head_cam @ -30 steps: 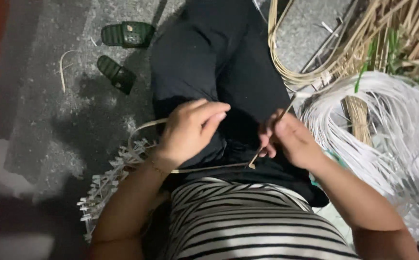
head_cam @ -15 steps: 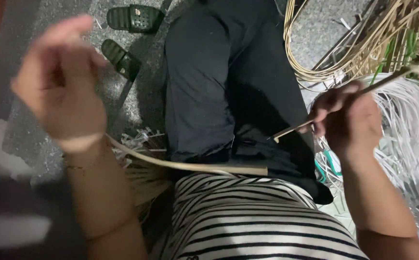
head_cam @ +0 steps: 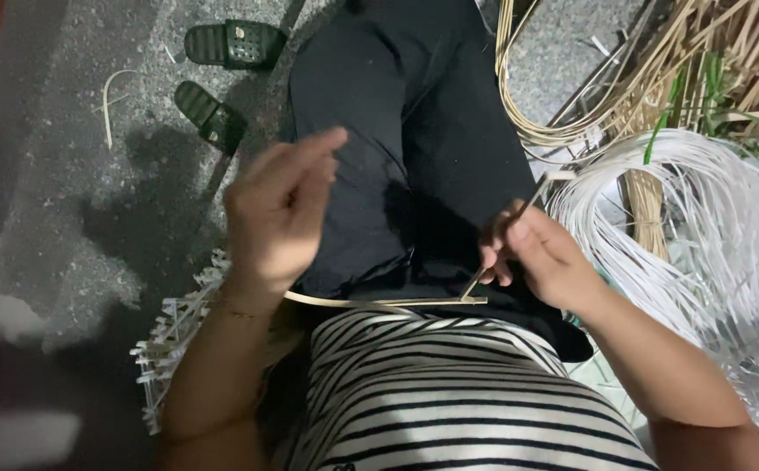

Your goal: Weaving white and tan strips of material to create a circular frame or structure.

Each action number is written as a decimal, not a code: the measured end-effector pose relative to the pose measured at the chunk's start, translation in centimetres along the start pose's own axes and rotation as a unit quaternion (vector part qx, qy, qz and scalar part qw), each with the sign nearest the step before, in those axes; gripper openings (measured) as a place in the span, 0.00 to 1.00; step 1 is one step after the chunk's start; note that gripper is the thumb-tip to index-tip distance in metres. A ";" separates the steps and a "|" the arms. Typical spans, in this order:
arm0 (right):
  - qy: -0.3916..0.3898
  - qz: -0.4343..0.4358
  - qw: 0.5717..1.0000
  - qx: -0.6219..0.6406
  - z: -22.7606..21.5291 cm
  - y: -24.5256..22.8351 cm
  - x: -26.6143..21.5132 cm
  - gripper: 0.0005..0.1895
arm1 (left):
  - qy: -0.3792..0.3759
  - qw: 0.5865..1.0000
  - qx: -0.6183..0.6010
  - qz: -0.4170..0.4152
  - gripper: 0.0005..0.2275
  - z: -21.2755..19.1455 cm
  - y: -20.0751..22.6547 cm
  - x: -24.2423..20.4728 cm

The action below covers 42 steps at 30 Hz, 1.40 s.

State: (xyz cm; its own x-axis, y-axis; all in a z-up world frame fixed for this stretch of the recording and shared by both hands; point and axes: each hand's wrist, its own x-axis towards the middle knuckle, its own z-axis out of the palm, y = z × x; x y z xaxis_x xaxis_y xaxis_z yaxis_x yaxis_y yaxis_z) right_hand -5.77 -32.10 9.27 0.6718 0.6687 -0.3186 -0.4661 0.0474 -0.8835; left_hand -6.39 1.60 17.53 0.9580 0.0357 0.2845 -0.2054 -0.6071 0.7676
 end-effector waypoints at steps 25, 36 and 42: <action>-0.036 0.087 0.977 -0.192 3.6 -0.3 2.8 0.17 | -0.186 0.970 -0.158 -0.024 0.04 7.0 3.8 2.1; -0.032 0.085 0.969 -0.229 4.7 -1.6 3.0 0.16 | -0.251 0.951 -0.148 -0.104 0.07 6.4 3.7 2.3; -0.005 0.040 0.965 -0.257 5.1 1.1 2.4 0.16 | -0.262 0.949 -0.141 -0.105 0.06 6.8 3.7 1.5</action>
State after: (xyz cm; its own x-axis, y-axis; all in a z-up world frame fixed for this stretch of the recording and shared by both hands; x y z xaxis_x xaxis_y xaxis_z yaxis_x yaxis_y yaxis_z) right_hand -7.59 -26.71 9.32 0.6380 0.6624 -0.3926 -0.1671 -0.3787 -0.9103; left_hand -4.31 -5.94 16.90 0.9366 -0.3117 -0.1601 0.0270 -0.3914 0.9198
